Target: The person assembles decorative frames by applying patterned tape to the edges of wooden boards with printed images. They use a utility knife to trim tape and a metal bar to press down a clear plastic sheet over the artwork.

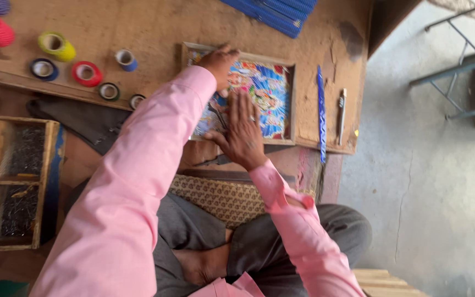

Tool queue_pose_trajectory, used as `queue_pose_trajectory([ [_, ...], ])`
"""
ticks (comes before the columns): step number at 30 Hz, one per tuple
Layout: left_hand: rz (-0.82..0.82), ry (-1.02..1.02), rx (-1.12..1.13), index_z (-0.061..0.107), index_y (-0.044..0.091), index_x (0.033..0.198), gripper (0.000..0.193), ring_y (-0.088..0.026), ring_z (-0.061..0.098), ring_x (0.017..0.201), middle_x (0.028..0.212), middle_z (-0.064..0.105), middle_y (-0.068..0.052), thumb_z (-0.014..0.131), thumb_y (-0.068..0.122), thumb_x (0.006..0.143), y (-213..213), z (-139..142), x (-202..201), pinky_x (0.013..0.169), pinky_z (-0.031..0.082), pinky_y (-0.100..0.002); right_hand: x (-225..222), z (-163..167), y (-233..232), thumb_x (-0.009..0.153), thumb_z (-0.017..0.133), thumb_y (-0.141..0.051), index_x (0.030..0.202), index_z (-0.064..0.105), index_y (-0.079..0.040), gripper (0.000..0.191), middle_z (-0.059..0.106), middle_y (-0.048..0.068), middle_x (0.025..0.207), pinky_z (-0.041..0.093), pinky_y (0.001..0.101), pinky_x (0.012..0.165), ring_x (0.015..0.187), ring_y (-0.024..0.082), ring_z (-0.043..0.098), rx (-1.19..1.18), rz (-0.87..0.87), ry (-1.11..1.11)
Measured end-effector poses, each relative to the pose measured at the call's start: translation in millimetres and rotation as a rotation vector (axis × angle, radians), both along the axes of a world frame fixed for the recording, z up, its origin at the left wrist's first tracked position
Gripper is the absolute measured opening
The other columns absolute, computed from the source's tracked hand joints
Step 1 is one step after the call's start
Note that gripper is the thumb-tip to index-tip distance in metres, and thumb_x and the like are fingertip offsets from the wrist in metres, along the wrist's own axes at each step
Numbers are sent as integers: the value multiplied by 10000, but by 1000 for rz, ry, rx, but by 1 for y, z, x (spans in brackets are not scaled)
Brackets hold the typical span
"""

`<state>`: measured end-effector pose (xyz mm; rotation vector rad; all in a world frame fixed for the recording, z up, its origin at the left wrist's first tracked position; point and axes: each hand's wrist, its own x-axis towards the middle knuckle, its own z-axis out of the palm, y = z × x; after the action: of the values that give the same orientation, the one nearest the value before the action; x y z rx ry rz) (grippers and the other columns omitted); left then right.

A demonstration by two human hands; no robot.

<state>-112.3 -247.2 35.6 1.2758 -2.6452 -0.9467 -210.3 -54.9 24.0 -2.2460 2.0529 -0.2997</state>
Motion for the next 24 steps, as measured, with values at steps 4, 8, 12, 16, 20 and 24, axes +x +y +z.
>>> queue_pose_trajectory([
  [4, -17, 63, -109, 419, 123, 1556, 845, -364, 406, 1457, 1649, 296, -168, 801, 24, 810, 0, -1, 0, 1179, 369, -391, -22, 0, -49, 934, 190, -853, 1632, 154, 66, 1155, 160, 283, 1707, 97, 516, 1298, 1607, 403, 130, 51, 3, 76],
  [8, -12, -10, -34, 355, 133, 1589, 1064, -343, 387, 1459, 1683, 243, -115, 893, -2, 681, -1, 0, -2, 1170, 372, -392, -63, 4, -73, 899, 183, -869, 1622, 132, 46, 1167, 142, 260, 1703, 74, 499, 1278, 1596, 374, 110, 37, -255, 33],
  [12, 1, -37, 0, 309, 139, 1577, 1220, -310, 321, 1481, 1652, 237, -88, 978, 46, 561, 2, 5, -4, 1182, 329, -387, -88, -1, -42, 898, 232, -887, 1616, 111, 65, 1199, 122, 282, 1695, 63, 502, 1278, 1596, 386, 79, 49, -467, -36],
  [16, 17, -40, 18, 314, 138, 1600, 1229, -302, 371, 1486, 1654, 304, -74, 972, 38, 567, 5, 11, -2, 1190, 369, -382, -91, -6, 11, 916, 310, -866, 1617, 103, 98, 1210, 127, 312, 1698, 52, 543, 1282, 1598, 418, 76, -9, -475, -39],
  [20, 27, -98, 45, 286, 177, 1607, 1249, -303, 365, 1484, 1664, 277, -65, 979, 68, 573, 6, 15, -3, 1182, 373, -386, -89, 0, 55, 928, 380, -817, 1600, 165, 100, 1157, 187, 306, 1669, 61, 572, 1253, 1580, 421, 119, 33, -551, -64],
  [24, -2, -97, -1, 275, 158, 1592, 1235, -328, 301, 1499, 1667, 191, -132, 989, 72, 589, 8, 18, -5, 1189, 332, -396, -72, 8, 57, 979, 425, -750, 1599, 227, 90, 1062, 225, 296, 1675, 87, 580, 1258, 1584, 410, 168, -42, -424, -6],
])
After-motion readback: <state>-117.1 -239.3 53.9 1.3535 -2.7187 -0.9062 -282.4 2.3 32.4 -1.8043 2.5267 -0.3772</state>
